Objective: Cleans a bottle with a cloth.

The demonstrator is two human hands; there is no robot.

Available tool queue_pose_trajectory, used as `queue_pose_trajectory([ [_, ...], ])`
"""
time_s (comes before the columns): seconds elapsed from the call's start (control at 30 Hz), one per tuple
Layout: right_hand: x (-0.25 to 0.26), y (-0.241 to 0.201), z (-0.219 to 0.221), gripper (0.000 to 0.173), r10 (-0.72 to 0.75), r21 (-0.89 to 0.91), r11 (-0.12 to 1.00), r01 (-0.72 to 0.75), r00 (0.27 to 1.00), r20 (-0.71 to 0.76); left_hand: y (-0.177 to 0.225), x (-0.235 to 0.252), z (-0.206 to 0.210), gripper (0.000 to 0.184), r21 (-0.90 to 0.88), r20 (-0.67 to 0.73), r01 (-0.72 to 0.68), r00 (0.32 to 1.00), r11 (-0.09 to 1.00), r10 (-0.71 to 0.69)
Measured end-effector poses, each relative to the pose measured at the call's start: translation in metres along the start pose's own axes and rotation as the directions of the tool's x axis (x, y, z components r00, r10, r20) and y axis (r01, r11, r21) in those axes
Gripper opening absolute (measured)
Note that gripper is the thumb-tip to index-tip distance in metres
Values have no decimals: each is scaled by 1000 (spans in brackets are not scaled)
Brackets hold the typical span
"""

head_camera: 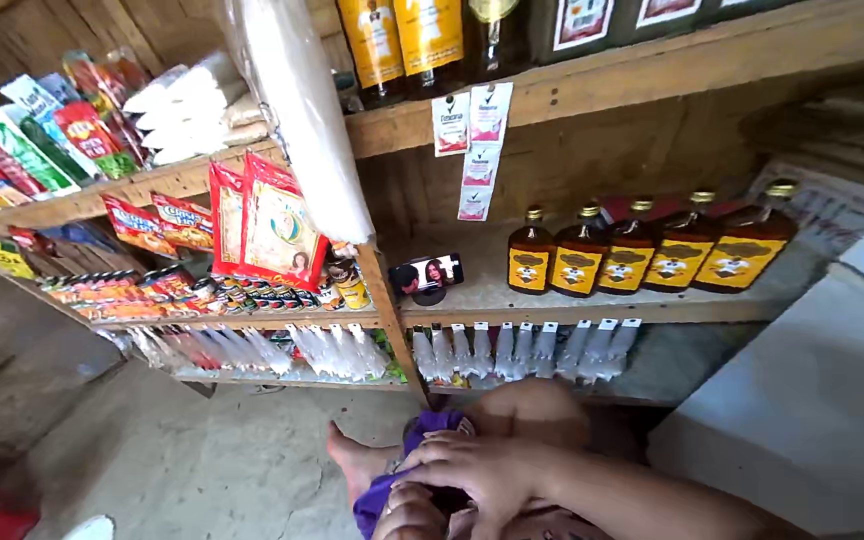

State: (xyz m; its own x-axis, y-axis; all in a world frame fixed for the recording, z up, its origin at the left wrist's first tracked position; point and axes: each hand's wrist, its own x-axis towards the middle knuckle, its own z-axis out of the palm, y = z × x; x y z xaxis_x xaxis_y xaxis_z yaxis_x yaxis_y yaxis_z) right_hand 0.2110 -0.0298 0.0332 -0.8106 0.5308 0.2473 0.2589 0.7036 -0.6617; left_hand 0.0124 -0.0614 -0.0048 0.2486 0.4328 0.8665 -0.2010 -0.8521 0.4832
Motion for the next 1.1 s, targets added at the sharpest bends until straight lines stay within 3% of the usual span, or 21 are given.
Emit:
queue_pose_trajectory([
  [0.07,-1,-8,-1,84,98,-123,988,-94,995,27,-1,12,1,37,63,1,9,1000,998,-9],
  [0.13,1,-8,7,74,115,-167,977,-135,986,-121,-4,25,2,38,120,19,18,1000,993,-21],
  [0.23,4,-1,11,68,5,-188,980,-68,949,-314,-15,42,-2,46,83,108,58,992,995,-67],
  [0.3,3,3,9,68,-95,-242,970,7,929,-357,-32,42,-13,63,-3,230,83,970,997,-80],
  [0.37,-3,9,11,54,-74,-232,973,-7,937,-341,-53,29,-20,69,-69,285,111,954,991,-87],
  [0.5,-9,11,17,45,-18,-205,975,-81,899,-437,-74,10,-18,64,-85,258,130,960,988,-104],
  [0.57,-11,8,15,39,-76,-259,963,-69,855,-513,-75,8,-17,61,-76,266,147,956,986,-122],
  [0.67,-12,8,9,30,-110,-193,981,-17,769,-629,-76,2,-17,43,6,283,215,936,977,-208],
  [0.77,-15,9,4,19,-71,-41,997,61,670,-739,-84,-15,-11,46,70,192,369,907,927,-376],
  [0.83,-17,7,-6,21,-53,21,994,108,641,-766,-89,-28,-8,38,32,65,512,856,859,-513],
  [0.97,-20,22,-15,14,42,262,922,284,599,-800,-88,-37,-23,28,-68,-49,752,654,656,-755],
  [1.1,-16,28,-23,4,275,415,814,407,360,-892,-78,-30,-59,19,-199,-313,740,573,642,-757],
])
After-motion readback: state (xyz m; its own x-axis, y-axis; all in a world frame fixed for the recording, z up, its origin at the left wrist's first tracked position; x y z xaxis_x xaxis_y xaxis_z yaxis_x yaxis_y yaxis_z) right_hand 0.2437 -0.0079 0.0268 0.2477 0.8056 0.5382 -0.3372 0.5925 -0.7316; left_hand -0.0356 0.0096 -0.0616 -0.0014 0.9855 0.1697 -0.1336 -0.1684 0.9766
